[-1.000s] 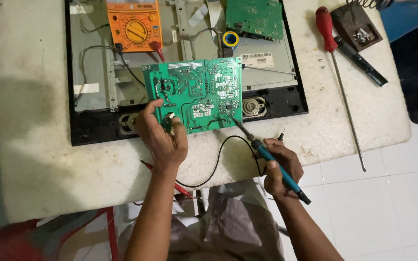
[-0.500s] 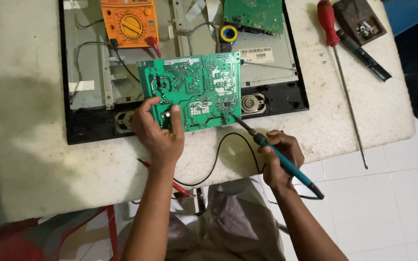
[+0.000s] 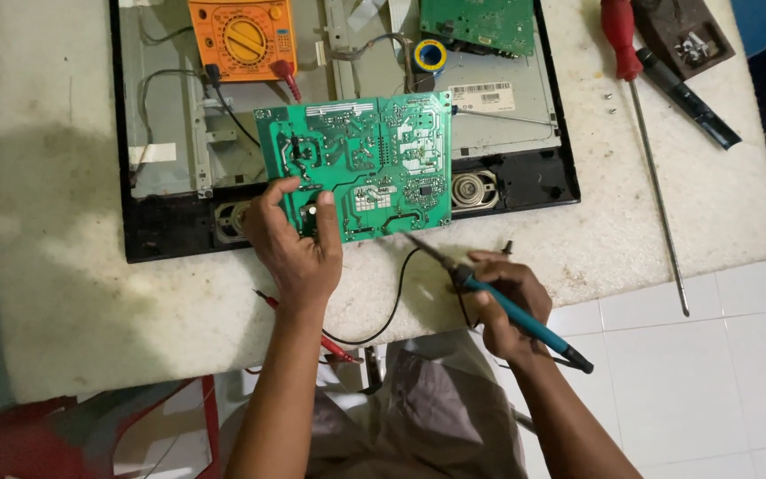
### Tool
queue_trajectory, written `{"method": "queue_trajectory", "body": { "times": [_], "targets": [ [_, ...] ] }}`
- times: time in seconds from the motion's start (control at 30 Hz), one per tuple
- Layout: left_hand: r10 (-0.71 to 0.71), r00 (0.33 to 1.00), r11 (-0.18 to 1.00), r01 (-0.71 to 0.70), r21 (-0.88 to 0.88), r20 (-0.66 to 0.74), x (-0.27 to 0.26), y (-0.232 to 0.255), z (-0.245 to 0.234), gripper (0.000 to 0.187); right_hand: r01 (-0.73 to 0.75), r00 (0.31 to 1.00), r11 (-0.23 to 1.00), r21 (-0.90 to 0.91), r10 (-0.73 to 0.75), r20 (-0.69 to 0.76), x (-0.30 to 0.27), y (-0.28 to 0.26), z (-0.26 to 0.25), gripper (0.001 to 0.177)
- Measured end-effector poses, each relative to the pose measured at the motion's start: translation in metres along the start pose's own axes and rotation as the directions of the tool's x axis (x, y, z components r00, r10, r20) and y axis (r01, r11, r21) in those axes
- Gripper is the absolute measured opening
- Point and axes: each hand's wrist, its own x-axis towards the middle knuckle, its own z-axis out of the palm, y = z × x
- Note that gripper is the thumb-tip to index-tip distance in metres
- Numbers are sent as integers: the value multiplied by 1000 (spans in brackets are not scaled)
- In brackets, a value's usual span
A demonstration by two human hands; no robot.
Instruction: The person holds a green circuit board over a disassembled device chassis and uses multimeter probes to test various points on the board. They then use a soldering iron to work on specific components on the circuit board.
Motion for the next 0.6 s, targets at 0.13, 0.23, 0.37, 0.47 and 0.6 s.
{"method": "queue_trajectory", "body": {
  "times": [0.13,0.23,0.37,0.47,0.6],
  "targets": [
    [-2,1000,1000,2,-5,-3,1,1,-1,31,-129,991,981,143,131,-8,-21,10,-15,22],
    [1,1000,1000,-1,-23,-6,2,-1,1,30,-179,982,944,276,189,-9,-23,12,-40,28],
    [-37,998,999,38,-4,43,6,10,-8,28,-208,971,976,65,215,-109,1,6,-82,22],
    [-88,990,995,92,-28,109,10,19,-13,27,-107,984,989,-105,91,-152,27,-5,-91,12],
    [-63,993,997,67,-32,97,8,16,-11,27,-1,965,994,-112,-29,-262,26,-2,-67,30]
  ]
}}
